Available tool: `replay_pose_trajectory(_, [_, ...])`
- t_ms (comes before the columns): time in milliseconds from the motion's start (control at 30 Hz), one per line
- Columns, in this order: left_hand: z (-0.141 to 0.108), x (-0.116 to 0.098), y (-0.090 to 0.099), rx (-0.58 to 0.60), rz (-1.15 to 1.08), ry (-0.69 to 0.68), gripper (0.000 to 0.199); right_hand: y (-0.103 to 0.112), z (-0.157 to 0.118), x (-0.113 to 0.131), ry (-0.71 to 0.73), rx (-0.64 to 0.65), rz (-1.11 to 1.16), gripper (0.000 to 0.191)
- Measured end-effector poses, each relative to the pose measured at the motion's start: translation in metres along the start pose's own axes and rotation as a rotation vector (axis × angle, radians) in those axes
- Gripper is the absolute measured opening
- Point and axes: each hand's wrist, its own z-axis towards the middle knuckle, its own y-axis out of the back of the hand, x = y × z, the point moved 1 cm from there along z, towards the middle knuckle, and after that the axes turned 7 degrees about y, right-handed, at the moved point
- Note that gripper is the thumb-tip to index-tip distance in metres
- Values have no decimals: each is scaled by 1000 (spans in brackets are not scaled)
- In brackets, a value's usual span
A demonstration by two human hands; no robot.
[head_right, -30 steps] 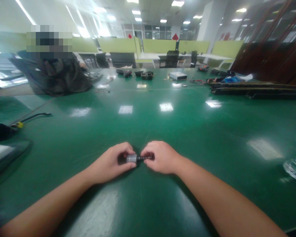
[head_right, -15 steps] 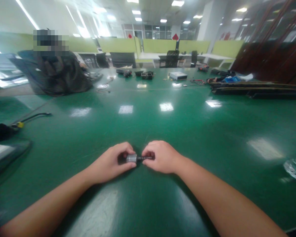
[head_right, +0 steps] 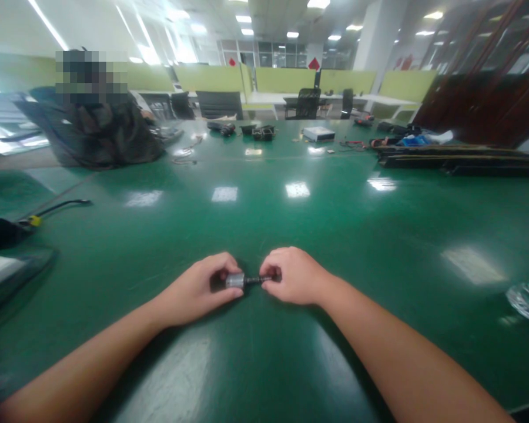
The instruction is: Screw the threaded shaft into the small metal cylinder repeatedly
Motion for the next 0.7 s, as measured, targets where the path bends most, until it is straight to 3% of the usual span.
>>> replay_pose_trajectory(700, [-2,3,-1,0,-7,19,23,9,-3,-5,-35,23,10,9])
